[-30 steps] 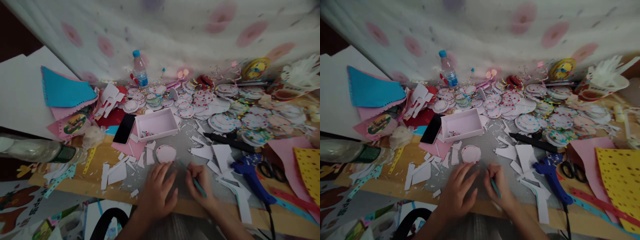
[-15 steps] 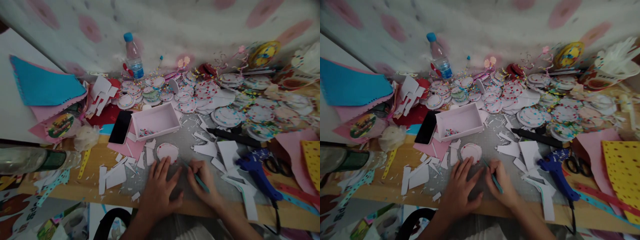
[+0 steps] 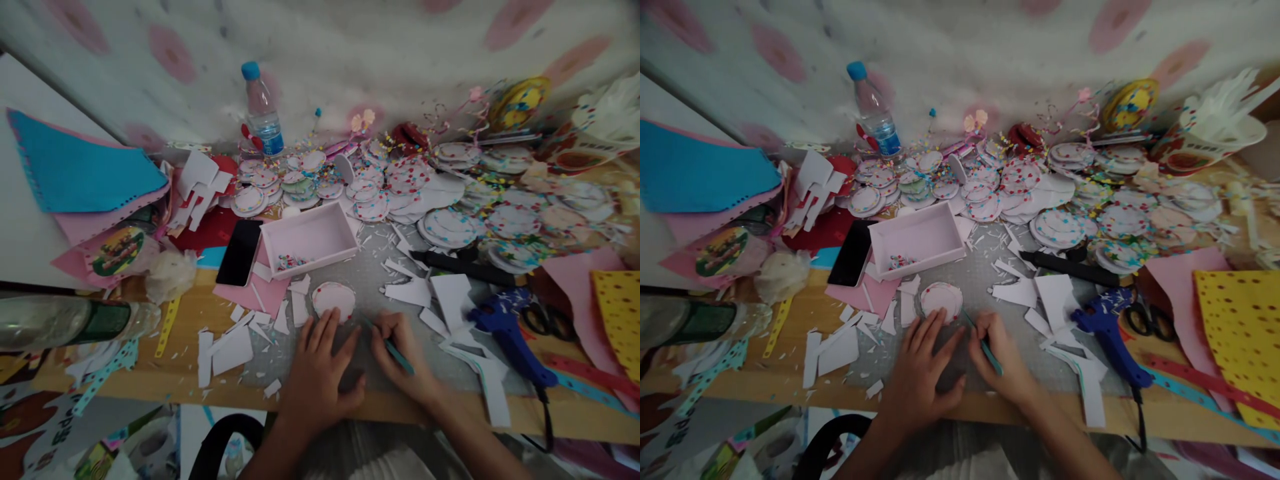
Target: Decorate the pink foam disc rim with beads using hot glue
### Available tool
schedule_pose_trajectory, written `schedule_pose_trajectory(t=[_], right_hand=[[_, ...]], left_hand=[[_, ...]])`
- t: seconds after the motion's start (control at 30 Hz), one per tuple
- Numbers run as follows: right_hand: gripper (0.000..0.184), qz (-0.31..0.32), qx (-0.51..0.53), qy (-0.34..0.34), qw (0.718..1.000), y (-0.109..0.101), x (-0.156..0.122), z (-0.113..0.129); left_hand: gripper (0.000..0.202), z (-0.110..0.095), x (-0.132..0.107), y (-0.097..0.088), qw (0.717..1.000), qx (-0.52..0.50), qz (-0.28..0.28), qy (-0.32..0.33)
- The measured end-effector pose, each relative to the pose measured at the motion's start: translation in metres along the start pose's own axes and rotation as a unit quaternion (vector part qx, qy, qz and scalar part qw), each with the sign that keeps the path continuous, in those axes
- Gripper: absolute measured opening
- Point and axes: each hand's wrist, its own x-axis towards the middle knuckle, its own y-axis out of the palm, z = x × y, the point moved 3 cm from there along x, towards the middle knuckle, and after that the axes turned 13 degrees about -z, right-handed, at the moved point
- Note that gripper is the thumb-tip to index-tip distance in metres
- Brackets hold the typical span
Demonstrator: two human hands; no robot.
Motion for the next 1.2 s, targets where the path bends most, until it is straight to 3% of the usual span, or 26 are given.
schedule_pose_trajectory(t=[0.67, 0.93, 1.2], right_hand=[[0.022, 0.004, -0.013, -0.005, 1.000, 0.000, 0.000, 0.000], [0.025, -0.073, -0.030, -0.015, 0.997, -0.006, 0.005, 0.011], [0.023, -0.025, -0.033, -0.014, 0.999, -0.002, 0.003, 0.007]], left_hand=[[0.064, 0.002, 0.000, 0.001, 1.000, 0.005, -0.003, -0.008], [0.064, 0.001, 0.000, 0.001, 1.000, 0.011, -0.004, -0.005], [0.067, 0.002, 0.000, 0.002, 1.000, 0.016, -0.003, -0.010]])
